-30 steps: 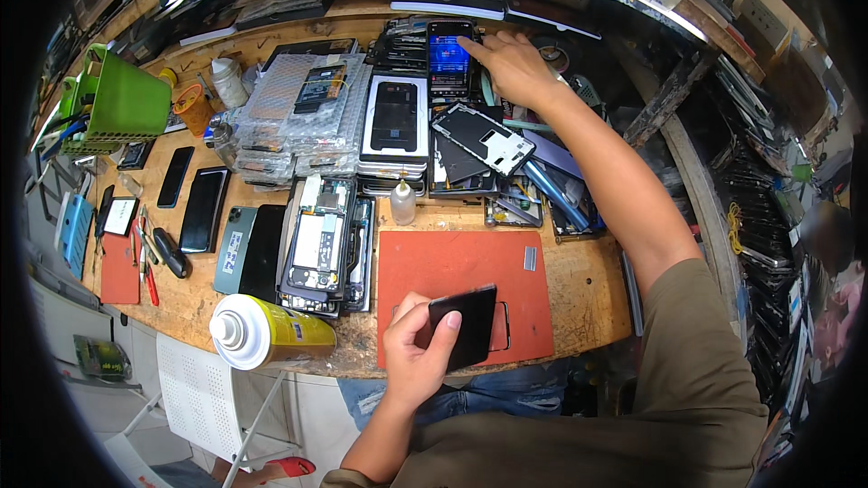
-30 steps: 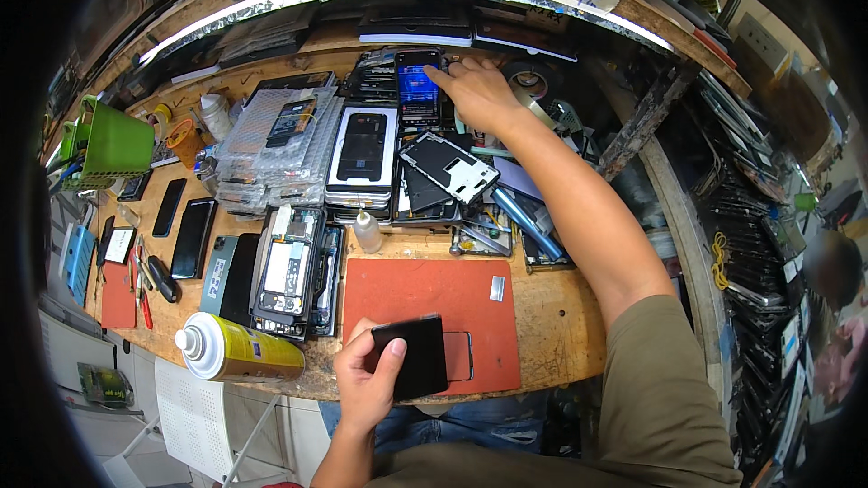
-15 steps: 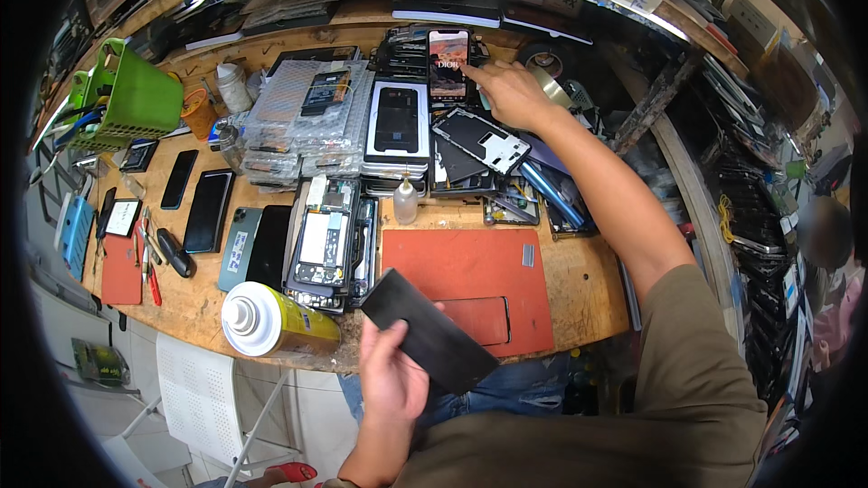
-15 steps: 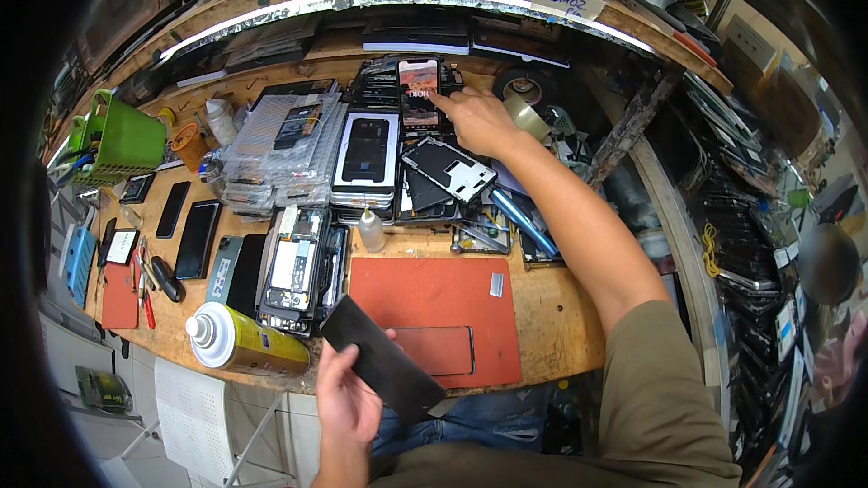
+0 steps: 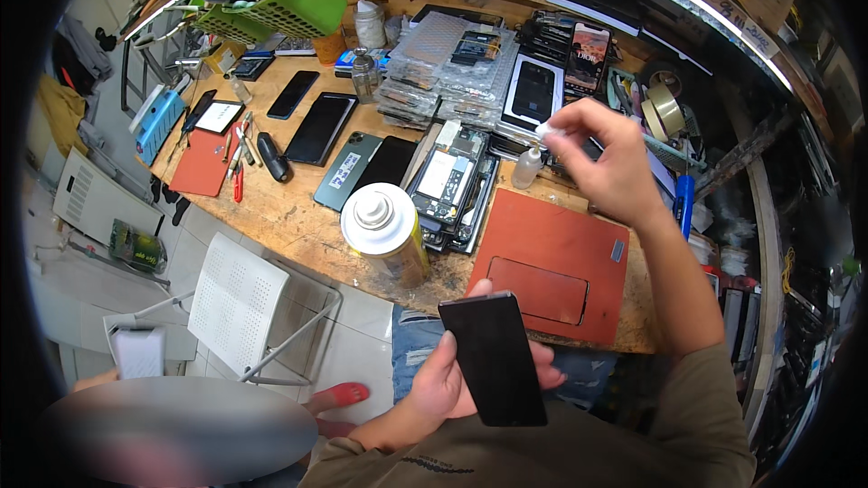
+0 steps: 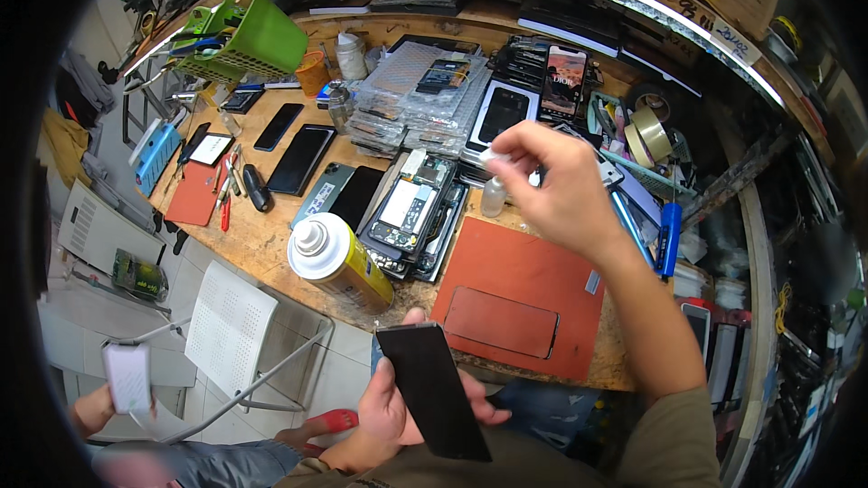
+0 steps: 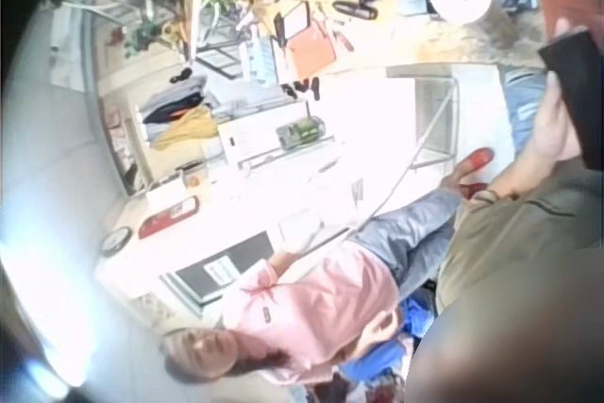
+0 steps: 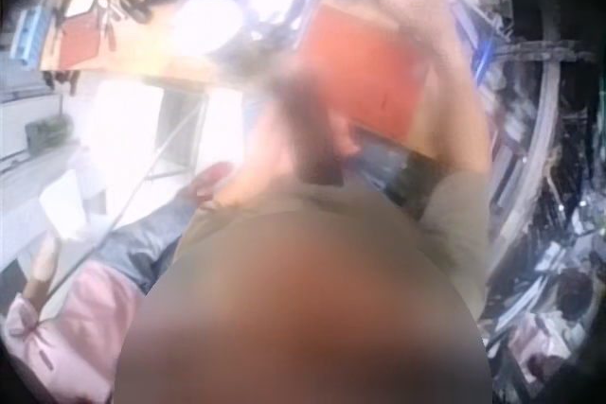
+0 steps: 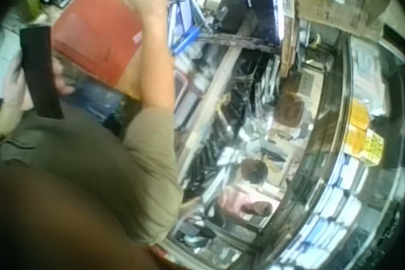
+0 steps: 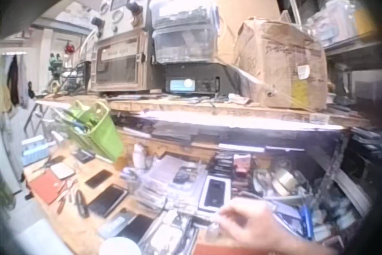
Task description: The person handles a smartphone screen assembly, removes a protective film, and wipes the screen surface with a small white wipe. The person also briefly handles a phone back cover and a stack of packaged screen protectors before returning to the screen cleaning.
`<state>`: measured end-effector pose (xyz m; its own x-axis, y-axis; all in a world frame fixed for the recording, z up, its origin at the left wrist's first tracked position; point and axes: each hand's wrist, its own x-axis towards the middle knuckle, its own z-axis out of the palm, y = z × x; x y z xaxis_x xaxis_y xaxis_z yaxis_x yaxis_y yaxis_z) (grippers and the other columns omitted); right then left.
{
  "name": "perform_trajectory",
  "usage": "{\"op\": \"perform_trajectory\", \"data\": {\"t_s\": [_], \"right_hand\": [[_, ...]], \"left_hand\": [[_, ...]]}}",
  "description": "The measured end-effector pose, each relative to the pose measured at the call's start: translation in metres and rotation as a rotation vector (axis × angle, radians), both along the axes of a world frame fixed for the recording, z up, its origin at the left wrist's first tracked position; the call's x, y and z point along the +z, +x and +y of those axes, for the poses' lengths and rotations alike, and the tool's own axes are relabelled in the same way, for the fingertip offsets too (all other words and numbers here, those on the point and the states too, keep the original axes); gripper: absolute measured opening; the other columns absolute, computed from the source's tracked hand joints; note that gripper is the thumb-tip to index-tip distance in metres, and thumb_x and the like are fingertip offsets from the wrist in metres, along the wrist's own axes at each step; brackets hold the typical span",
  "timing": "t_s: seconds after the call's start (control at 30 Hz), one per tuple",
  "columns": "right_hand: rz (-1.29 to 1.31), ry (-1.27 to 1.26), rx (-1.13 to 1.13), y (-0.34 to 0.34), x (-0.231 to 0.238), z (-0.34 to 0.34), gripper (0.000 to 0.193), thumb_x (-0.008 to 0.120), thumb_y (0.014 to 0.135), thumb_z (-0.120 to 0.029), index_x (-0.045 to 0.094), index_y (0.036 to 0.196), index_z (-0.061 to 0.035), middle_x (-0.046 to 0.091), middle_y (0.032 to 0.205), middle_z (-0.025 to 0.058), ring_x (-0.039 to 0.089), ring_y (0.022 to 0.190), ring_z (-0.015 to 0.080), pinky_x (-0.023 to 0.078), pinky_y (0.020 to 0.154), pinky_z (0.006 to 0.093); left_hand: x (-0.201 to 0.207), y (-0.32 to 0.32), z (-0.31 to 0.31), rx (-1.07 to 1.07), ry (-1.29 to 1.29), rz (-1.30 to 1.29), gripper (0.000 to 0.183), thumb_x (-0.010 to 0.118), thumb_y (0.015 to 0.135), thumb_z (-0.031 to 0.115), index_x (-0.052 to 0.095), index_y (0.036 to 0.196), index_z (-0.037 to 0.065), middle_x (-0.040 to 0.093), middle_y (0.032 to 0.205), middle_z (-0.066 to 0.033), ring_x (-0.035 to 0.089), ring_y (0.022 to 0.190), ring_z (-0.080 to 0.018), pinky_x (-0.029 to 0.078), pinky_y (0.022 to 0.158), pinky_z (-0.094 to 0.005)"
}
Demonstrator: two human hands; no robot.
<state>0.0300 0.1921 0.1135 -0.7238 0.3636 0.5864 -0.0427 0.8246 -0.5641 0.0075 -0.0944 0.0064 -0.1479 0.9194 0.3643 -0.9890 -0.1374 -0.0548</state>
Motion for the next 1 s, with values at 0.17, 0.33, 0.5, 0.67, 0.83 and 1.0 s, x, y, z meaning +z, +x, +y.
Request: {"op": "perform_trajectory", "data": {"t_s": [0.17, 0.33, 0.5, 0.67, 0.83, 1.0], "right_hand": [[0.044, -0.281, 0.205, -0.013, -0.001, -0.055, 0.016, 0.074, 0.093, -0.004, 0.072, 0.108, 0.0017, 0.071, 0.090, 0.0053, 0.064, 0.080, 0.0098, 0.053, 0.074, 0.0265], [0.099, -0.407, 0.262, -0.028, -0.003, -0.084, 0.018, 0.072, 0.093, -0.005, 0.068, 0.111, -0.0015, 0.068, 0.087, 0.0031, 0.062, 0.077, 0.0087, 0.052, 0.071, 0.0254], [0.144, -0.466, 0.277, -0.046, -0.011, -0.091, 0.014, 0.070, 0.092, -0.006, 0.064, 0.105, -0.0041, 0.065, 0.081, 0.0013, 0.061, 0.070, 0.0082, 0.051, 0.064, 0.0258], [0.106, -0.618, 0.313, -0.045, -0.015, -0.082, 0.011, 0.070, 0.096, -0.003, 0.066, 0.106, -0.0019, 0.064, 0.087, -0.0034, 0.053, 0.070, 0.0004, 0.046, 0.062, 0.0188], [0.104, -0.709, 0.344, -0.038, -0.026, -0.070, 0.016, 0.071, 0.097, -0.004, 0.067, 0.112, 0.0012, 0.067, 0.090, -0.0011, 0.059, 0.079, 0.0027, 0.051, 0.071, 0.0201], [0.053, -0.710, 0.343, -0.028, -0.029, -0.064, 0.017, 0.073, 0.098, -0.008, 0.073, 0.110, 0.0031, 0.070, 0.095, 0.0019, 0.061, 0.079, 0.0045, 0.052, 0.072, 0.0228]], "left_hand": [[0.029, -0.012, -0.035, 0.283, -0.259, 0.342, 0.097, 0.045, 0.099, 0.074, -0.001, 0.168, 0.023, 0.054, 0.131, -0.0274, 0.064, 0.114, -0.0391, 0.050, 0.103, -0.0576], [0.048, -0.051, -0.061, 1.018, -0.636, 0.862, 0.113, 0.058, 0.095, 0.074, 0.001, 0.167, 0.008, 0.058, 0.122, -0.0242, 0.066, 0.102, -0.0307, 0.059, 0.085, -0.0444], [0.058, -0.078, -0.064, 1.194, -0.698, 0.877, 0.113, 0.066, 0.092, 0.069, 0.011, 0.166, 0.003, 0.059, 0.125, -0.0196, 0.066, 0.105, -0.0286, 0.058, 0.087, -0.0423], [0.057, -0.059, -0.056, 1.055, -0.460, 1.305, 0.126, 0.097, 0.073, 0.032, 0.017, 0.165, -0.001, 0.060, 0.133, -0.0168, 0.065, 0.114, -0.0304, 0.052, 0.100, -0.0421], [0.048, -0.050, -0.046, 0.961, -0.410, 1.865, 0.111, 0.102, 0.063, 0.025, 0.044, 0.153, -0.003, 0.056, 0.133, -0.0162, 0.062, 0.117, -0.0288, 0.050, 0.101, -0.0438], [0.060, -0.076, -0.057, 1.165, -0.507, 1.721, 0.099, 0.098, 0.062, 0.031, 0.051, 0.141, -0.006, 0.058, 0.126, -0.0176, 0.061, 0.115, -0.0284, 0.049, 0.098, -0.0408]]}}
